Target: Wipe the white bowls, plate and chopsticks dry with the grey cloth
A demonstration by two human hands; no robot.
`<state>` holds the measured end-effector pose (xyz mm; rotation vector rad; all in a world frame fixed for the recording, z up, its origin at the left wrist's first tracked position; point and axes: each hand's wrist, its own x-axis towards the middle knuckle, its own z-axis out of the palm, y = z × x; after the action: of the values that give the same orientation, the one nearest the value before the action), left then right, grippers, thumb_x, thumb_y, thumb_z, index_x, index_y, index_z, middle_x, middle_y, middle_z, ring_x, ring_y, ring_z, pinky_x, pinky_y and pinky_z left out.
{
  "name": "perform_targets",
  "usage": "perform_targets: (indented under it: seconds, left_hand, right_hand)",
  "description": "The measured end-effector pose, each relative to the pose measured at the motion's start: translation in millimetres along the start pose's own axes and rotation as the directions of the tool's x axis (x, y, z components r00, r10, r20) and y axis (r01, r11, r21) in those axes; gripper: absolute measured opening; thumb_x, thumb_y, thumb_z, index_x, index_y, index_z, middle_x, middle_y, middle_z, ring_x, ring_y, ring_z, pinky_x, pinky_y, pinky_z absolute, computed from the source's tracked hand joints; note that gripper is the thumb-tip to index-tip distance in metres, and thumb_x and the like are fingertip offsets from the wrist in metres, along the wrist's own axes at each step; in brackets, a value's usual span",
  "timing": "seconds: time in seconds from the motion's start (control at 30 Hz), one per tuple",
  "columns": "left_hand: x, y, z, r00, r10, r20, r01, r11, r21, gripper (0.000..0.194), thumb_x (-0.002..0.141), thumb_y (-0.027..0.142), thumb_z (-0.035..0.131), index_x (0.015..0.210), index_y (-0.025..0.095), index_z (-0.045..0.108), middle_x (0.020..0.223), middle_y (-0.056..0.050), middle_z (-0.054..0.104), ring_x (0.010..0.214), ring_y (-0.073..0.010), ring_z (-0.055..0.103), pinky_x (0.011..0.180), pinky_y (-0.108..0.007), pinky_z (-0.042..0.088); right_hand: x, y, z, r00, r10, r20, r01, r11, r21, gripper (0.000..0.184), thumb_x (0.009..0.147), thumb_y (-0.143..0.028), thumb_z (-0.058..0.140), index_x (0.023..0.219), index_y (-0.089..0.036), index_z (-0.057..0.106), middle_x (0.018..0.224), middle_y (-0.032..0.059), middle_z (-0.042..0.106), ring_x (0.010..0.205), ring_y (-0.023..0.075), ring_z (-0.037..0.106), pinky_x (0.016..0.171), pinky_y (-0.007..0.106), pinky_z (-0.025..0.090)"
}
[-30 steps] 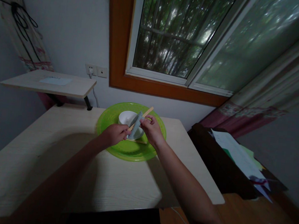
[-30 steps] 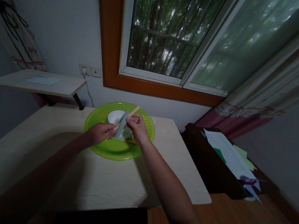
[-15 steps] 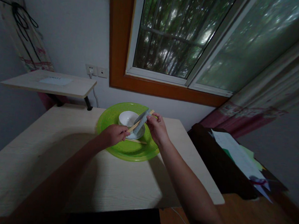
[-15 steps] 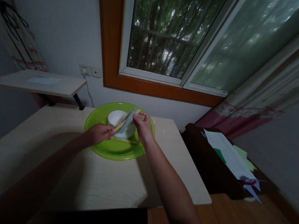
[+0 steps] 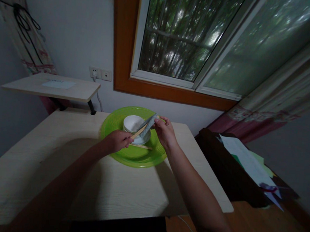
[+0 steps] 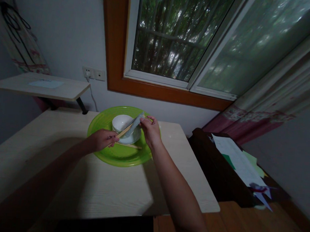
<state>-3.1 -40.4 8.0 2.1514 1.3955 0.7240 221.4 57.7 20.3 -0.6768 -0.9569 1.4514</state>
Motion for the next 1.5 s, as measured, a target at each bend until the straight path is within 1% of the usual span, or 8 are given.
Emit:
perform_targets:
  seconds: [0.47,0.67,0.9,1.07,1.17,1.23,1.37,1.5]
  left_hand:
    - [2,8,-2.7,1.000,0.006,-0.022,-0.007,0.999,-0.042,0.036,0.097,0.043,0.045,0.076,0.019,0.061,0.063,0.000,0.064,0.060,-0.0124,0.057,0.060,-0.024,0.038]
    - [-8,9,-15.7,0.996,-0.029,-0.084,0.026,0.999,-0.030,0.034,0.097,0.041,0.045,0.076,0.019,0.061,0.062,0.002,0.056,0.060,-0.0127,0.052,0.058,-0.024,0.034]
    - [-11,-13,-22.8,0.989,0.014,-0.150,0.009,0.989,0.149,0.036,0.101,0.041,0.039,0.088,0.019,0.065,0.083,-0.004,0.067,0.078,-0.0177,0.060,0.071,-0.028,0.041]
    - [-12,-19,-14.1,0.984,0.096,-0.148,-0.043,0.946,0.321,0.037,0.103,0.036,0.035,0.095,0.018,0.066,0.090,-0.008,0.070,0.084,-0.0205,0.062,0.077,-0.030,0.045]
    - [-12,-14,-8.6,0.977,0.146,-0.158,-0.078,0.923,0.376,0.033,0.102,0.033,0.038,0.098,0.018,0.066,0.093,-0.009,0.070,0.085,-0.0202,0.063,0.077,-0.030,0.047]
    - [-12,-12,-7.1,0.974,0.166,-0.153,-0.087,0.902,0.423,0.029,0.101,0.030,0.039,0.098,0.018,0.065,0.091,-0.009,0.070,0.083,-0.0199,0.063,0.077,-0.030,0.047]
    - [-13,-14,-9.5,0.976,0.157,-0.149,-0.058,0.854,0.516,0.027,0.101,0.026,0.039,0.096,0.016,0.064,0.090,-0.009,0.070,0.081,-0.0202,0.063,0.074,-0.031,0.047]
    - [-17,-18,-12.4,0.973,0.164,-0.161,-0.053,0.841,0.538,0.030,0.103,0.027,0.037,0.096,0.015,0.064,0.089,-0.009,0.069,0.081,-0.0192,0.063,0.074,-0.031,0.047]
  right_hand:
    - [-21,11,9,0.970,0.174,0.168,-0.152,0.979,-0.137,0.058,0.054,-0.032,0.095,0.092,-0.023,0.052,0.073,-0.0060,0.070,0.065,0.0124,0.067,0.067,0.025,0.058]
    - [-6,-7,-9,0.999,-0.025,-0.043,0.024,0.999,-0.029,0.055,0.055,-0.029,0.095,0.091,-0.023,0.053,0.076,-0.0047,0.069,0.068,0.0125,0.067,0.068,0.024,0.058]
    - [0,-20,-22,0.934,-0.329,-0.138,0.314,0.941,-0.124,0.040,0.067,-0.029,0.088,0.092,-0.024,0.057,0.076,-0.0067,0.063,0.076,0.0119,0.064,0.082,0.027,0.055]
    - [-19,-22,-4,0.903,-0.348,0.253,0.428,0.788,-0.443,0.018,0.083,-0.032,0.078,0.096,-0.026,0.067,0.102,0.0024,0.070,0.096,0.0190,0.066,0.090,0.035,0.053]
    - [-29,-15,6,0.781,-0.201,0.591,0.586,0.565,-0.581,0.006,0.091,-0.029,0.070,0.096,-0.027,0.072,0.106,0.0044,0.072,0.104,0.0226,0.065,0.096,0.039,0.049]
    - [-30,-7,8,0.690,-0.075,0.720,0.682,0.401,-0.611,0.008,0.093,-0.024,0.066,0.097,-0.026,0.073,0.101,0.0046,0.072,0.098,0.0222,0.066,0.091,0.037,0.050]
    - [-28,4,5,0.646,0.008,0.764,0.736,0.259,-0.625,0.024,0.092,-0.022,0.068,0.116,-0.022,0.067,0.112,0.0085,0.070,0.102,0.0227,0.065,0.092,0.036,0.051]
    - [-31,-4,3,0.663,-0.043,0.747,0.711,0.350,-0.611,0.043,0.092,-0.028,0.069,0.132,-0.022,0.055,0.124,0.0111,0.062,0.104,0.0216,0.064,0.094,0.037,0.052]
